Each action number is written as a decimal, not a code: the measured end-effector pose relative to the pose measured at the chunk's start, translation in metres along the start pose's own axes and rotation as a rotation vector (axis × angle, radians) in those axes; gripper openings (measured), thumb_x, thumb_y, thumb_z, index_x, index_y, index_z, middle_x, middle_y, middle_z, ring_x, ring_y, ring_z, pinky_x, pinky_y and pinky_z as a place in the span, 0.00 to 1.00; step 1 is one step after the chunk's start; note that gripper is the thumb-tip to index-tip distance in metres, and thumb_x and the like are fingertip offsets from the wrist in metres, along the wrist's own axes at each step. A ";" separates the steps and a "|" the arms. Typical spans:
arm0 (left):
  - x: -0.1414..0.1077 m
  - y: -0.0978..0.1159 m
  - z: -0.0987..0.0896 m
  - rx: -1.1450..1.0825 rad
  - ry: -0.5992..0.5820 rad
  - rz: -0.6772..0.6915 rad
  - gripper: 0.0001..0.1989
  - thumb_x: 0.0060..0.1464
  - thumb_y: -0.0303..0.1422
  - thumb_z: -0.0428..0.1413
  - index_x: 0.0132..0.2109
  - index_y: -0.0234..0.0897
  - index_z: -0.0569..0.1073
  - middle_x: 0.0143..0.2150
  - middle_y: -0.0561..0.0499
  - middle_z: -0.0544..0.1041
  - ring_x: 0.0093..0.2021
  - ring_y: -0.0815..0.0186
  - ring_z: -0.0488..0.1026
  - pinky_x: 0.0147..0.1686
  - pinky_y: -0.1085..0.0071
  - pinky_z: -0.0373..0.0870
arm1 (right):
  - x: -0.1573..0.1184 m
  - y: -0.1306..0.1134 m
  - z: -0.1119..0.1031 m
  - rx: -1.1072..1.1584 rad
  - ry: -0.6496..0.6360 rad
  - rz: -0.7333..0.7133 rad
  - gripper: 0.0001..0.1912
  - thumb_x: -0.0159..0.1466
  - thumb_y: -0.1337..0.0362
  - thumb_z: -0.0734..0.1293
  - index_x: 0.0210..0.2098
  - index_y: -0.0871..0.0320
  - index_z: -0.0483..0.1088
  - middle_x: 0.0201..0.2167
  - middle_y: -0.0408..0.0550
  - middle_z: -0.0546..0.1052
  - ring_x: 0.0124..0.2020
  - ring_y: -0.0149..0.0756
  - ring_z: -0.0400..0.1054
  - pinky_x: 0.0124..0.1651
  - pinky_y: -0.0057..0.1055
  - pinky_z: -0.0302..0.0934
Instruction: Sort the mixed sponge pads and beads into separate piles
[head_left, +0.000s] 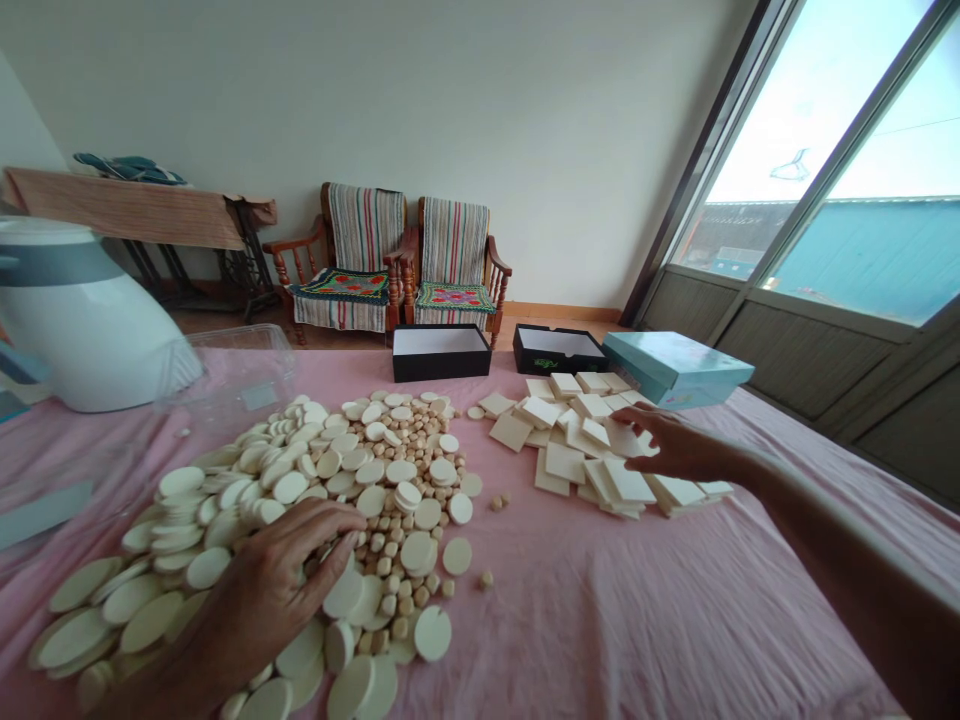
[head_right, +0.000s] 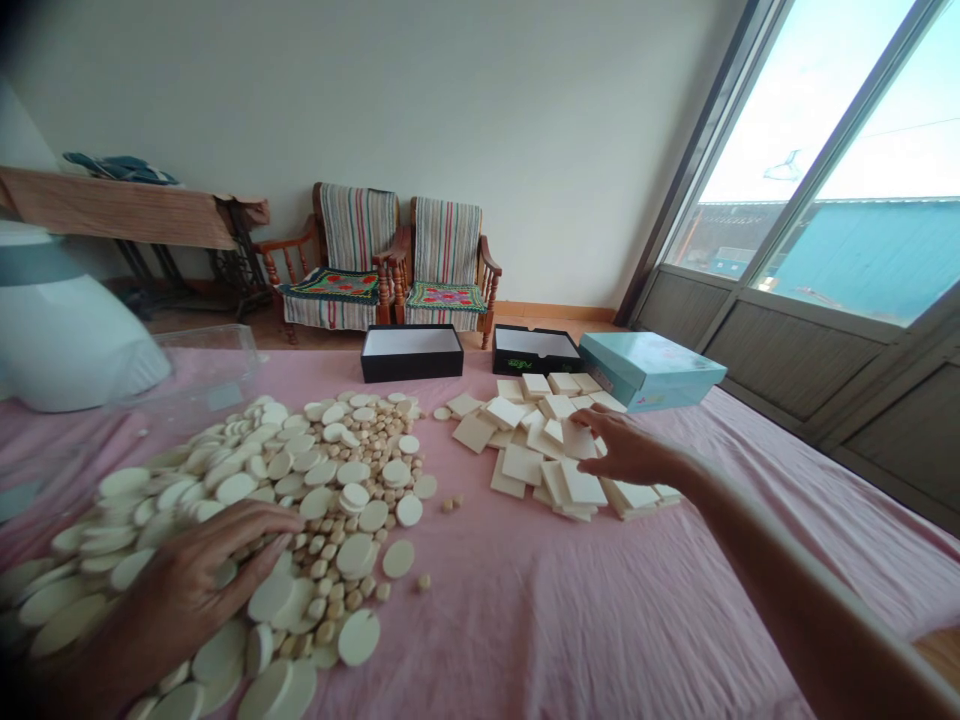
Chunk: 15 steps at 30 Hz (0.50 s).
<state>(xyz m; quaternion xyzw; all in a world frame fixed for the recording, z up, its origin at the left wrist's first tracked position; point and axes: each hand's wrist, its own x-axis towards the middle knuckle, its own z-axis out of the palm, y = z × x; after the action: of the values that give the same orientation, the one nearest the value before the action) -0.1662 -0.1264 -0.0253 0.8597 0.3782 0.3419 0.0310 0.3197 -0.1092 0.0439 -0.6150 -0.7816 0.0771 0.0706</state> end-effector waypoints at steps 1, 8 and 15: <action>0.001 0.001 -0.001 0.006 0.001 0.005 0.06 0.61 0.31 0.51 0.43 0.41 0.72 0.40 0.52 0.77 0.42 0.67 0.74 0.43 0.74 0.69 | -0.004 -0.003 -0.001 -0.009 -0.002 0.029 0.29 0.54 0.57 0.67 0.54 0.60 0.65 0.47 0.58 0.71 0.45 0.46 0.68 0.49 0.43 0.64; 0.028 0.038 -0.013 0.043 -0.073 0.157 0.07 0.60 0.30 0.51 0.44 0.40 0.73 0.45 0.50 0.77 0.48 0.64 0.73 0.49 0.68 0.68 | -0.011 -0.035 0.009 0.026 0.040 0.027 0.28 0.57 0.55 0.67 0.55 0.59 0.65 0.48 0.57 0.71 0.44 0.44 0.68 0.48 0.41 0.62; 0.079 0.075 0.024 -0.044 -0.282 0.183 0.11 0.59 0.29 0.52 0.48 0.39 0.72 0.50 0.47 0.75 0.52 0.60 0.70 0.54 0.62 0.67 | -0.005 -0.121 0.042 0.047 -0.010 -0.221 0.32 0.54 0.59 0.72 0.57 0.56 0.65 0.52 0.56 0.70 0.54 0.48 0.62 0.54 0.45 0.57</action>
<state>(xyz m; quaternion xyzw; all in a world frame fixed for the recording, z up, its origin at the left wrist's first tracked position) -0.0663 -0.1218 0.0248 0.9292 0.2826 0.2275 0.0713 0.1970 -0.1436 0.0281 -0.5229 -0.8429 0.0903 0.0889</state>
